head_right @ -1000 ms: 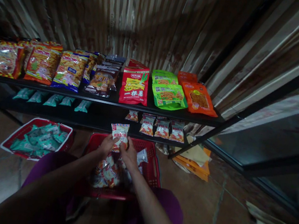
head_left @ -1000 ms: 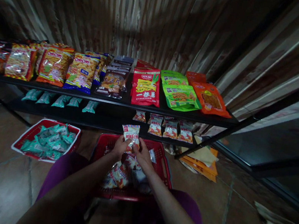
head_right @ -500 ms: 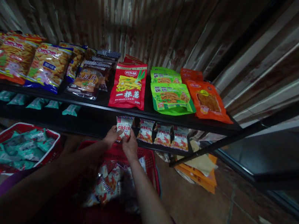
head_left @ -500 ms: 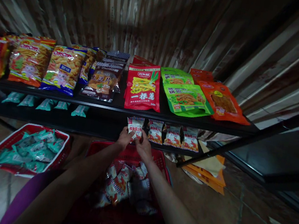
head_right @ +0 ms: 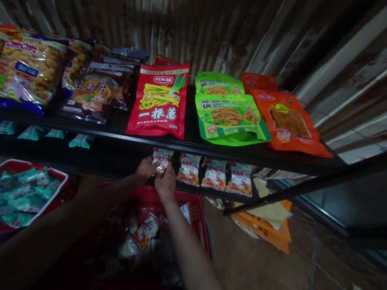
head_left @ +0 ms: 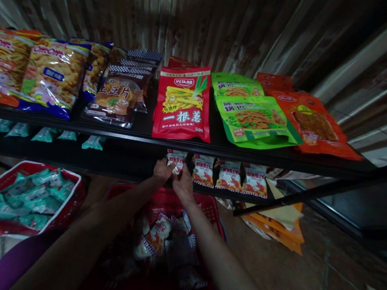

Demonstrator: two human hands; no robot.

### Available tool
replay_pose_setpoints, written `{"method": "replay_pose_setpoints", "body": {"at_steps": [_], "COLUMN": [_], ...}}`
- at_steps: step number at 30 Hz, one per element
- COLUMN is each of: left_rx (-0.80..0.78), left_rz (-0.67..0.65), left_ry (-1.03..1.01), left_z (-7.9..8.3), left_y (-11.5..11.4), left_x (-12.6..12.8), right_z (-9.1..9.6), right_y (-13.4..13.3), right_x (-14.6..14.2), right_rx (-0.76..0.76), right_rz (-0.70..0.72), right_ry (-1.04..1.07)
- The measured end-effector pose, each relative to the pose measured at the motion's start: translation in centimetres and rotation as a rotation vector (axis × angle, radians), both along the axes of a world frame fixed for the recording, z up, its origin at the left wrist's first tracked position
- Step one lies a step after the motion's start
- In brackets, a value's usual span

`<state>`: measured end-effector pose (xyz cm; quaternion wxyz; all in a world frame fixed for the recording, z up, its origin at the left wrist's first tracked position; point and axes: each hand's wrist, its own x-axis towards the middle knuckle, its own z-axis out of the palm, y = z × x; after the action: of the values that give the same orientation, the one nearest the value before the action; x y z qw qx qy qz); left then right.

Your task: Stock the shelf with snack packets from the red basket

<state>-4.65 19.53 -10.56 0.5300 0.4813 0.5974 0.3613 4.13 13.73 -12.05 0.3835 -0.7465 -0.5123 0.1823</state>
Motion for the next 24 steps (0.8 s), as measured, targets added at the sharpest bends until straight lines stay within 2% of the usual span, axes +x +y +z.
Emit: {"method": "replay_pose_setpoints", "body": {"at_steps": [7,11,17,24], "left_rx": [0.026,0.106,0.160,0.152], "left_rz": [-0.013,-0.083,-0.095,-0.156], "left_ry": [0.186,0.294,0.329,0.418], "left_z": [-0.2,-0.4,-0.8,-0.8], "left_y": [0.2,0.4,0.6,0.9], "left_x": [0.4,0.4,0.1,0.1], "right_z": [-1.0,-0.6,0.0,0.5], "right_y": [0.0,0.1,-0.2,-0.6], "right_x": [0.4,0.4,0.1,0.2], "right_rx": [0.026,0.014,0.046,-0.025], "right_rz": [-0.010,0.003,0.042,0.057], "right_ry": [-0.053,-0.074,-0.116,-0.147]}}
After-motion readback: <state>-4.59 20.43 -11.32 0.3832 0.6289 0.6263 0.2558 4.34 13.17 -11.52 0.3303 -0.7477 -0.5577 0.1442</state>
